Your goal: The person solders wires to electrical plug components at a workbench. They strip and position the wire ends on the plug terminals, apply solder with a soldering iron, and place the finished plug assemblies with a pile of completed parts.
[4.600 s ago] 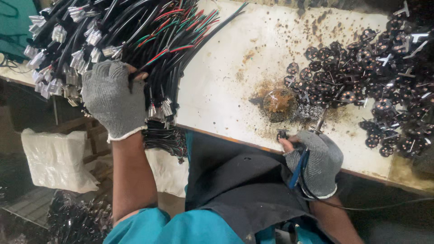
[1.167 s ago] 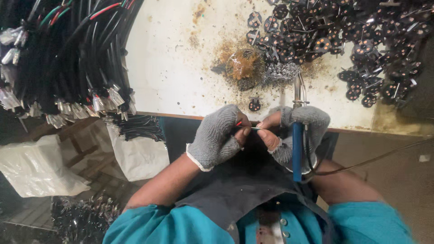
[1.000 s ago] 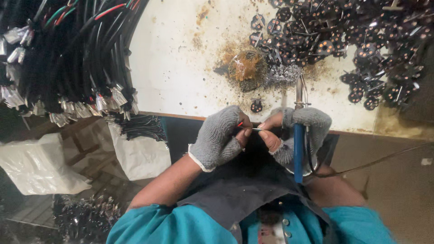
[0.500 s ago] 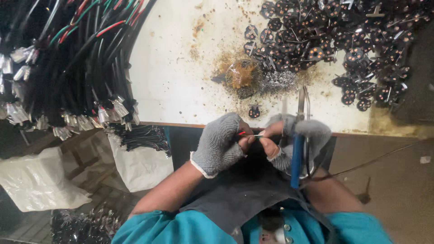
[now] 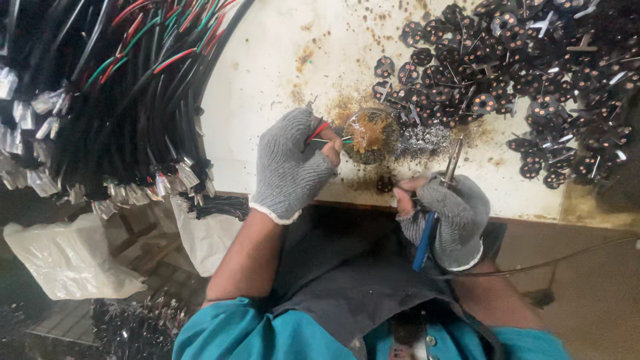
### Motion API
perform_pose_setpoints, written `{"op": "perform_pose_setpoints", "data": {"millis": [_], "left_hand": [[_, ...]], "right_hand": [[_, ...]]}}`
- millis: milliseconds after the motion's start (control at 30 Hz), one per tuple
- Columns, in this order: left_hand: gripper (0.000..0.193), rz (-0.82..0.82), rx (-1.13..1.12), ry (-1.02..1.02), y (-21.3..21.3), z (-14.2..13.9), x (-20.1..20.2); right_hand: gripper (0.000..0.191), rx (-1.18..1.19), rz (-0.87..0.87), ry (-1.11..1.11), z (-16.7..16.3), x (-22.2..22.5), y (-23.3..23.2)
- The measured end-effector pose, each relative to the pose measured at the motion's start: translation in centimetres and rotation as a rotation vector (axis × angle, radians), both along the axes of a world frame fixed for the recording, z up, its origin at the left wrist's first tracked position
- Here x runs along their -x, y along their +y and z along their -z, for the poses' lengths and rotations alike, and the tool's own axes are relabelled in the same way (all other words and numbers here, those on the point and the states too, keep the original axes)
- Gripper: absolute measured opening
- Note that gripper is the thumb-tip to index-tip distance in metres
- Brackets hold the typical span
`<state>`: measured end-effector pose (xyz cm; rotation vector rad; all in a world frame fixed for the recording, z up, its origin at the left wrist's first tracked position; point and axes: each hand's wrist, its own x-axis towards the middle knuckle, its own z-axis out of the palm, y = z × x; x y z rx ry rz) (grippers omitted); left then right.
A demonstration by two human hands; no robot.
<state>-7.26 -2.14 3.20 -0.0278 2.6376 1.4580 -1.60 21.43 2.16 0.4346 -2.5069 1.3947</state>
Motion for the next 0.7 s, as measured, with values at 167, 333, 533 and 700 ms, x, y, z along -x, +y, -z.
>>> {"op": "perform_pose_setpoints", "data": {"millis": [167,333,533,700], "left_hand": [[0.012,-0.009,0.012,0.029,0.4,0.2,-0.1],[0.013,-0.017,0.009,0.032,0.5,0.5,-0.2],[0.012,-0.060,-0.009,0.048,0.7,1.2,-0.5],[0.014,-0.072,0.062,0.193,0.8,1.2,-1.0]], "right_hand": [[0.029,-0.126,-0.005,-0.034,1.1,-1.0,0.6],[0.027,0.288,0.161,-0.631,1.9,-1.9,0.3],[0.023,-0.241,-0.044,-0.158,1.8,-2.0,0.5],[0.018,-0.014,-0.024,-0.314,1.4,-1.4,0.0]]}}
